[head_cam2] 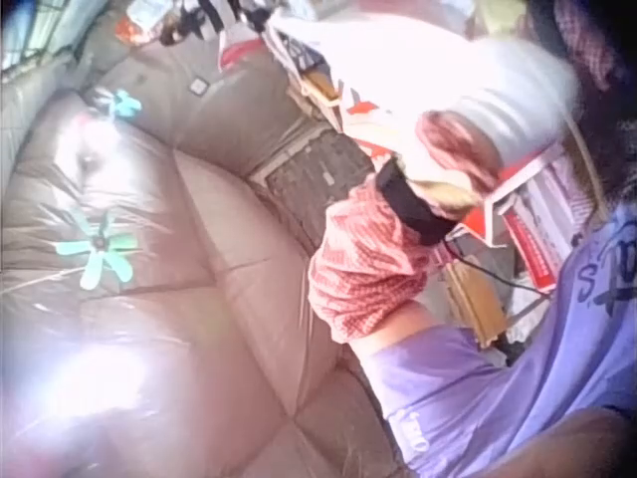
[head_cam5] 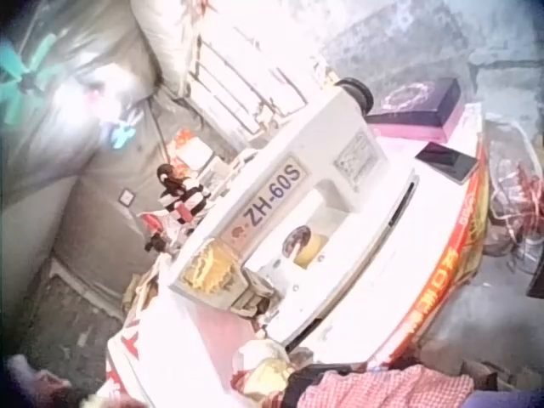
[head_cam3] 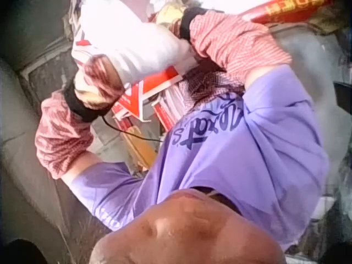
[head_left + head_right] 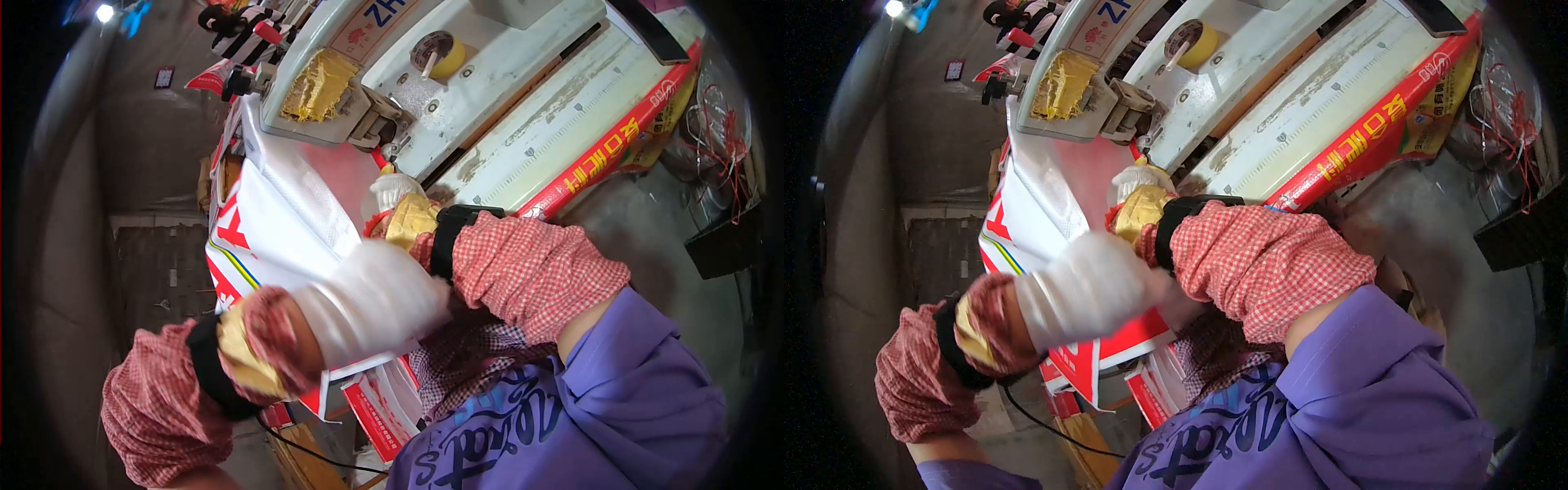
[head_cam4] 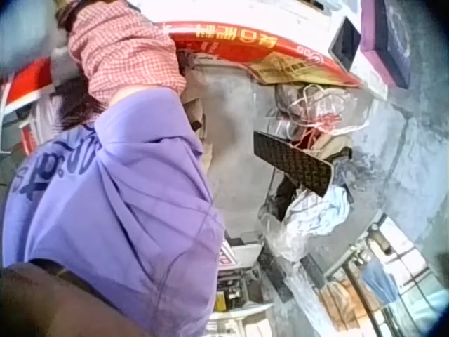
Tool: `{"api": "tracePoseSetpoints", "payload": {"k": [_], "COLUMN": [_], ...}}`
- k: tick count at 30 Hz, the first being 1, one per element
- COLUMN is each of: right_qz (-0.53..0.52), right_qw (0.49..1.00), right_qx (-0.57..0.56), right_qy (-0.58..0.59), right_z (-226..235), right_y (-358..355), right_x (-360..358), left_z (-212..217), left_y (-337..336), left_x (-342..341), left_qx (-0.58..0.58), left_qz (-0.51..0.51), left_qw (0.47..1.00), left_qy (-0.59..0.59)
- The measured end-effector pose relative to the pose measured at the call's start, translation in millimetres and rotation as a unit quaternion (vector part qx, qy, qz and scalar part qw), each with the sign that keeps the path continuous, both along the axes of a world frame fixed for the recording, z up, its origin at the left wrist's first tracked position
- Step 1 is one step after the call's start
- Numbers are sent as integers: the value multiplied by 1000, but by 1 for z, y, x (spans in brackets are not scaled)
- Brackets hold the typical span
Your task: Sewing and processing industrial plastic bags using an industrial sewing machine.
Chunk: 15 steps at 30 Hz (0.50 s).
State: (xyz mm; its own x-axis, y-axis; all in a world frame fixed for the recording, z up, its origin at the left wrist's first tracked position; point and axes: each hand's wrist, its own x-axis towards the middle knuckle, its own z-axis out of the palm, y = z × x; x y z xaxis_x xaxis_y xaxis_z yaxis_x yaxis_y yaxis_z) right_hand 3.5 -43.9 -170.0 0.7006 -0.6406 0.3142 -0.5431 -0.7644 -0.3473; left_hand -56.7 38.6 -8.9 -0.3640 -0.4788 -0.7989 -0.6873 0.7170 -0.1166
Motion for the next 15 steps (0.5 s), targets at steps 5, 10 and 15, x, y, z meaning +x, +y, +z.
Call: {"api": "tracePoseSetpoints", "payload": {"k": [5, 10, 15], "right_qz": [-15, -34, -31], "right_qw": [999, 998, 998], "right_qx": [29, 48, 48], "right_qy": [-7, -12, -31], "right_z": [42, -11, -19], "right_y": [-2, 33, 49], "right_x": [37, -39, -55], "left_z": [34, 79, 31], "left_y": [-61, -54, 29], "left_x": [51, 94, 1], "left_qx": [33, -90, 14], "left_qz": [-7, 261, -23], "left_qw": [986, 956, 994], "left_qy": [164, 97, 103]}}
